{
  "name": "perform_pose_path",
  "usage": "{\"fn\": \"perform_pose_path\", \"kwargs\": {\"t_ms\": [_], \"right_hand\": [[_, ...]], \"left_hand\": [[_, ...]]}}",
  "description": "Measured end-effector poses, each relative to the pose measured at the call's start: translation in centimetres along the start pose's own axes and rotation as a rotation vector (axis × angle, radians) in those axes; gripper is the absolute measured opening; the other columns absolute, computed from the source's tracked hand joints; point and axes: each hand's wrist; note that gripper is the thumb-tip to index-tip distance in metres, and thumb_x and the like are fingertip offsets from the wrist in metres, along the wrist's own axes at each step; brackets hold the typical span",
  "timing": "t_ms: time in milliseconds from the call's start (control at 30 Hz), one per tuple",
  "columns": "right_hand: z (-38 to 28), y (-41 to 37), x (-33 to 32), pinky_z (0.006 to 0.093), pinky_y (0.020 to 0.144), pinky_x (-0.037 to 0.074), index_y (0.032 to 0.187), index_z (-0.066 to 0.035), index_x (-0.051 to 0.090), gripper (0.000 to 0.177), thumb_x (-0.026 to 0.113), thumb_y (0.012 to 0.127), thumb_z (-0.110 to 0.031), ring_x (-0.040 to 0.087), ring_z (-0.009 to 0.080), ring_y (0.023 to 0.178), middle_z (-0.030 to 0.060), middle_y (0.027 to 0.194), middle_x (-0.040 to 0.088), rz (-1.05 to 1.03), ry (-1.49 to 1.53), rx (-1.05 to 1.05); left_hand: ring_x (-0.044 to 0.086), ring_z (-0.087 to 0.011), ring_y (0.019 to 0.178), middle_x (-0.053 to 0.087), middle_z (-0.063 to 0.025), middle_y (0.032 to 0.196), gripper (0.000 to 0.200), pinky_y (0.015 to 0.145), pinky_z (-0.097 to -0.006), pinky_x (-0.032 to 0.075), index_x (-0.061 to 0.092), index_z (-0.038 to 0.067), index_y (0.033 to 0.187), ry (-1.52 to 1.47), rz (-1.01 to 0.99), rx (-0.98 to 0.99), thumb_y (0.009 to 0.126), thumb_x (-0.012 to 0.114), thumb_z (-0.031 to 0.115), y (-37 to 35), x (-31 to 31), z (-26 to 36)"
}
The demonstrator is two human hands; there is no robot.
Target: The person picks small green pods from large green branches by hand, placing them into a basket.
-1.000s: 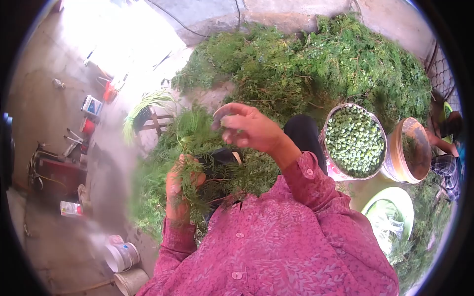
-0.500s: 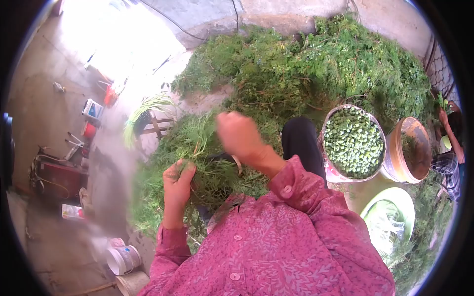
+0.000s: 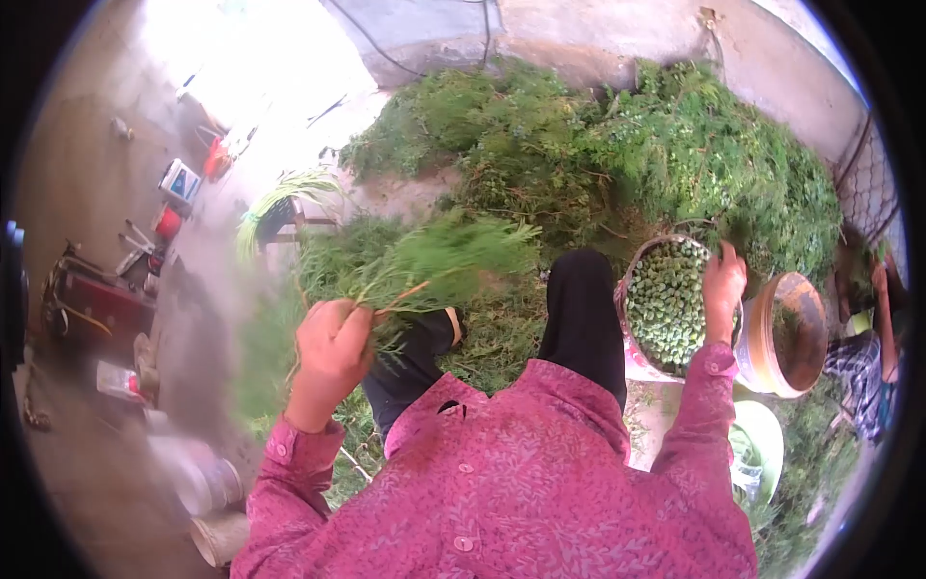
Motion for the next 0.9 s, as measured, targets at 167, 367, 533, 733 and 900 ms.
{"fn": "perform_pose_path", "kwargs": {"t_ms": [167, 367, 533, 733, 900], "right_hand": [[7.3, -1.9, 3.3, 0.0406, 0.083, 0.043, 0.107, -0.008, 0.059, 0.039, 0.056, 0.074, -0.026, 0.055, 0.0338, 0.095, 0.0197, 0.098, 0.059, -0.34, -0.15, 0.028], [4.8, -2.5, 2.4, 0.0383, 0.086, 0.042, 0.108, -0.005, 0.058, 0.045, 0.056, 0.074, -0.034, 0.055, 0.0316, 0.1, 0.0183, 0.105, 0.059, -0.41, -0.166, 0.052], [5.6, -2.9, 2.8, 0.0395, 0.082, 0.044, 0.101, -0.004, 0.061, 0.041, 0.059, 0.071, -0.032, 0.058, 0.0335, 0.092, 0.0185, 0.096, 0.061, -0.353, -0.149, 0.012], [3.4, -2.9, 1.7, 0.0384, 0.084, 0.043, 0.101, -0.006, 0.061, 0.04, 0.06, 0.071, -0.031, 0.056, 0.0323, 0.097, 0.0183, 0.104, 0.058, -0.33, -0.234, 0.045], [-2.1, -0.4, 3.2, 0.0393, 0.086, 0.043, 0.105, -0.009, 0.061, 0.039, 0.058, 0.072, -0.03, 0.054, 0.0313, 0.099, 0.0175, 0.11, 0.055, -0.396, -0.145, -0.069]], "left_hand": [[0.046, -0.0196, 0.06, 0.04, -0.005, 0.064, 0.013, 0.054, -0.0307, 0.038, 0.051, 0.004, 0.076, 0.052, -0.103, 0.146, 0.066, 0.054, 0.012, -0.7, 1.5, -0.6], [0.048, -0.0235, 0.064, 0.042, -0.0076, 0.067, 0.014, 0.056, -0.0349, 0.039, 0.051, 0.007, 0.076, 0.192, -0.281, -0.034, 0.063, 0.055, 0.01, -3.9, 1.0, -4.7], [0.054, -0.0313, 0.069, 0.054, -0.0107, 0.07, 0.009, 0.06, -0.0394, 0.044, 0.053, 0.009, 0.07, 0.493, -0.39, -0.592, 0.064, 0.057, 0.003, -14.6, -1.6, -15.0], [0.053, -0.0304, 0.096, 0.058, -0.0119, 0.093, 0.031, 0.079, -0.0438, 0.041, 0.061, 0.009, 0.09, 0.745, -0.836, -1.125, 0.07, 0.067, 0.032, -17.9, -5.4, -14.8], [0.054, -0.0288, 0.093, 0.058, -0.0122, 0.095, 0.031, 0.077, -0.0411, 0.043, 0.063, 0.008, 0.091, 0.495, -0.775, -0.892, 0.069, 0.068, 0.029, -10.6, 0.8, -13.0]]}}
Point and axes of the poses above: each hand's wrist, its own y-axis towards the middle knuckle, its own x-axis out of the palm, z = x × y
